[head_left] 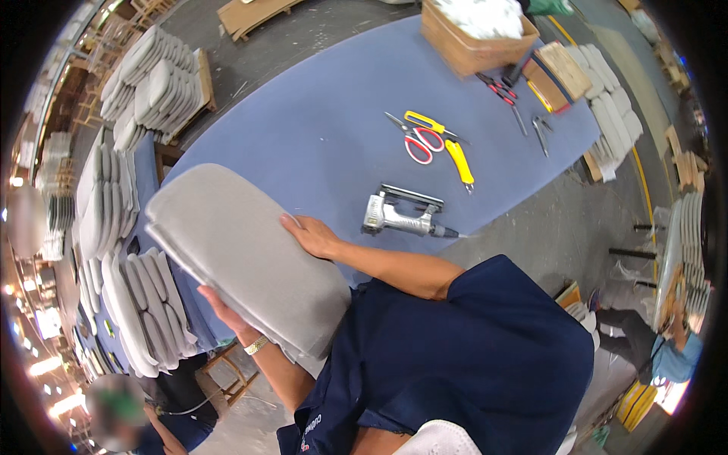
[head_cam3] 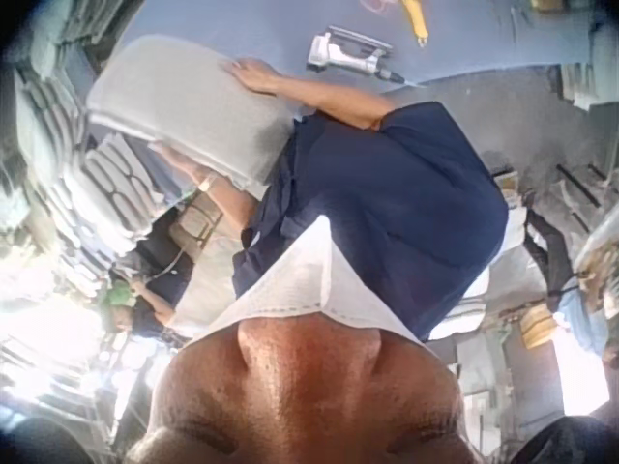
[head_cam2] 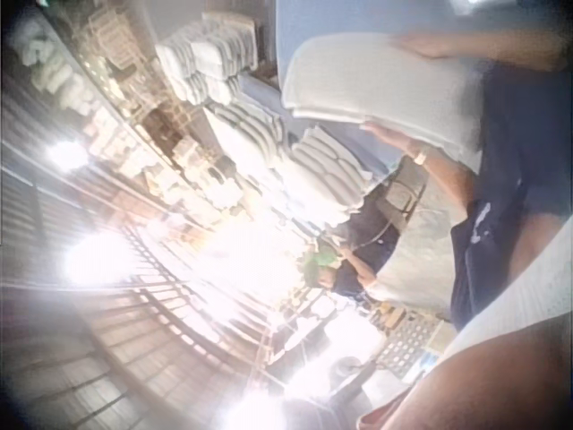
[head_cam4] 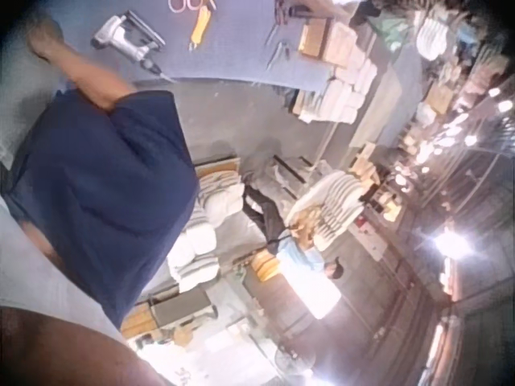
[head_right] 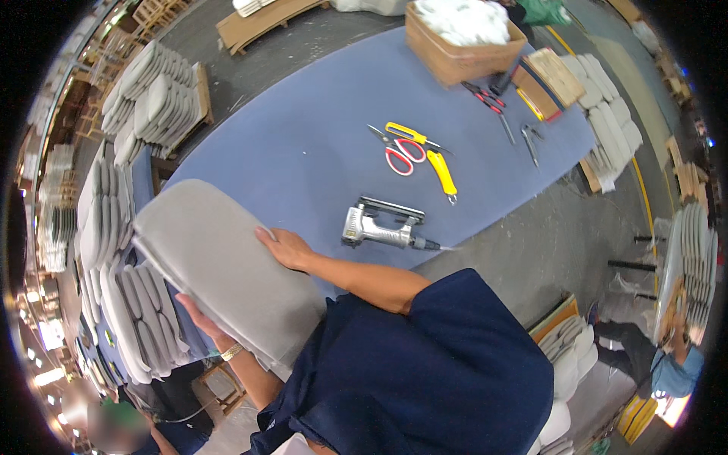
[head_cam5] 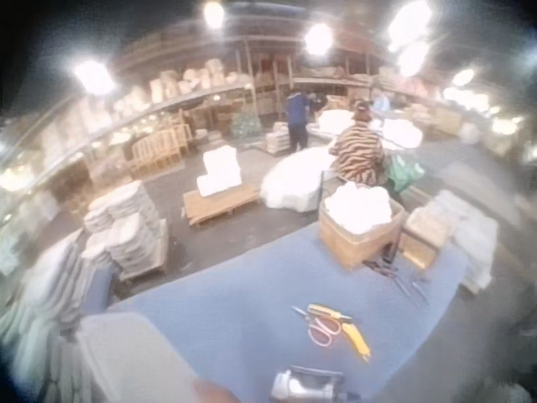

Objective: The person staples fabric onto cushion cores using a pneumatic staple gun, trims excess fabric with a utility knife, and stacks the finished cushions. They handle multiple cushion cores and fabric pieces throughout the process.

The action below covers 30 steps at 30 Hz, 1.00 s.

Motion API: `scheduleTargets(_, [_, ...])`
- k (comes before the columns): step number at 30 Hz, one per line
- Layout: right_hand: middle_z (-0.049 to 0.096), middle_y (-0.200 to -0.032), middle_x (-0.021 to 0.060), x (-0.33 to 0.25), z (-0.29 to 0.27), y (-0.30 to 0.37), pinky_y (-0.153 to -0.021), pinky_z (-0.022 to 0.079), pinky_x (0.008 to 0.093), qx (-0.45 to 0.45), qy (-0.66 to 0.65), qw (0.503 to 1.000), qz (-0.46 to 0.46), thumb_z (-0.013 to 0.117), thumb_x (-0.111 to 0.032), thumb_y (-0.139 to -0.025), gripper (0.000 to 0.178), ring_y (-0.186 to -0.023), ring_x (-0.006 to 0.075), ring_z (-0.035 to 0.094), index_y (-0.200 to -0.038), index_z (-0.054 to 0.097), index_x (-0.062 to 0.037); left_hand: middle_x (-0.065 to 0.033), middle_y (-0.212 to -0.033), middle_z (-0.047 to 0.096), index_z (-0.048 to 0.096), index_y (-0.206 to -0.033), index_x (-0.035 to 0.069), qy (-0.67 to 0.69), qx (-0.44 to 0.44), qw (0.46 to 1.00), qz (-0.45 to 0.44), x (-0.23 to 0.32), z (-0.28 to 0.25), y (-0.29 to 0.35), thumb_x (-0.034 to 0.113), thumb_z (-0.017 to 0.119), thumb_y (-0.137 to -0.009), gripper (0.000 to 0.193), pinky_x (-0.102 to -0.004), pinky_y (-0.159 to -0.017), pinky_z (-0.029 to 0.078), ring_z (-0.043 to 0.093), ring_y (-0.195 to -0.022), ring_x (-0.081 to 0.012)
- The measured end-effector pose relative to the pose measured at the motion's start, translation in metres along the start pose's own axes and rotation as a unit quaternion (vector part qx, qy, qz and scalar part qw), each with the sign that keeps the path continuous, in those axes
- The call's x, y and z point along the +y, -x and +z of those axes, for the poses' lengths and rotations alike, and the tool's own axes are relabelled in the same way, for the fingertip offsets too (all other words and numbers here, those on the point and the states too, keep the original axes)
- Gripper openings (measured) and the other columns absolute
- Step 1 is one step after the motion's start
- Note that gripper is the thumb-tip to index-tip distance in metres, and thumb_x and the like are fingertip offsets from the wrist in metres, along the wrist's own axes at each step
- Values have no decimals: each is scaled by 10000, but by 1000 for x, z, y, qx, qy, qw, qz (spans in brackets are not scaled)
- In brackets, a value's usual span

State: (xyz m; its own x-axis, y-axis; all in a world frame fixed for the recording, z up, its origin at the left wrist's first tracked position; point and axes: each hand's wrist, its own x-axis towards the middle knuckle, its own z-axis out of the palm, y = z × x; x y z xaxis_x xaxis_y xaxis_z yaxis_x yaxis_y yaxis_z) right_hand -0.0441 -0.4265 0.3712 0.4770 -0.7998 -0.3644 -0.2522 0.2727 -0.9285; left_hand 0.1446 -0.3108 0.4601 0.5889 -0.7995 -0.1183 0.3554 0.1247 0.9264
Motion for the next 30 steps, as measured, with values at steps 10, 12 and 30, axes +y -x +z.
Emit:
scheduleTargets(10, [738,-1158,204,64,-67,5,-942,540,500,-77,277,953,-98,626,-402,-939,454,-1094,406,695,-1210,703,-46,-179,-1292,656,447,-1485,-32,-323,-68,944,-19,-92,54,13,255,740,-965,663,-390,-998,530,650,-1164,-261])
scheduleTargets(12, [760,-1140,157,75,-88,10,-908,569,421,-31,211,972,-100,687,-340,-940,386,-1042,324,729,-1212,720,-67,-209,-1299,660,416,-1521,-39,-338,-58,939,40,-107,67,20,257,720,-973,693,-398,-1015,521,655,-1192,-302])
scheduleTargets(30, [680,-1127,200,207,-343,57,-884,537,512,381,363,833,169,872,-273,-794,523,-1066,422,664,-1180,600,-49,-245,-1005,746,692,-1243,-40,-553,44,818,150,-74,82,-73,401,577,-1030,503,-466,-849,546,720,-948,-406])
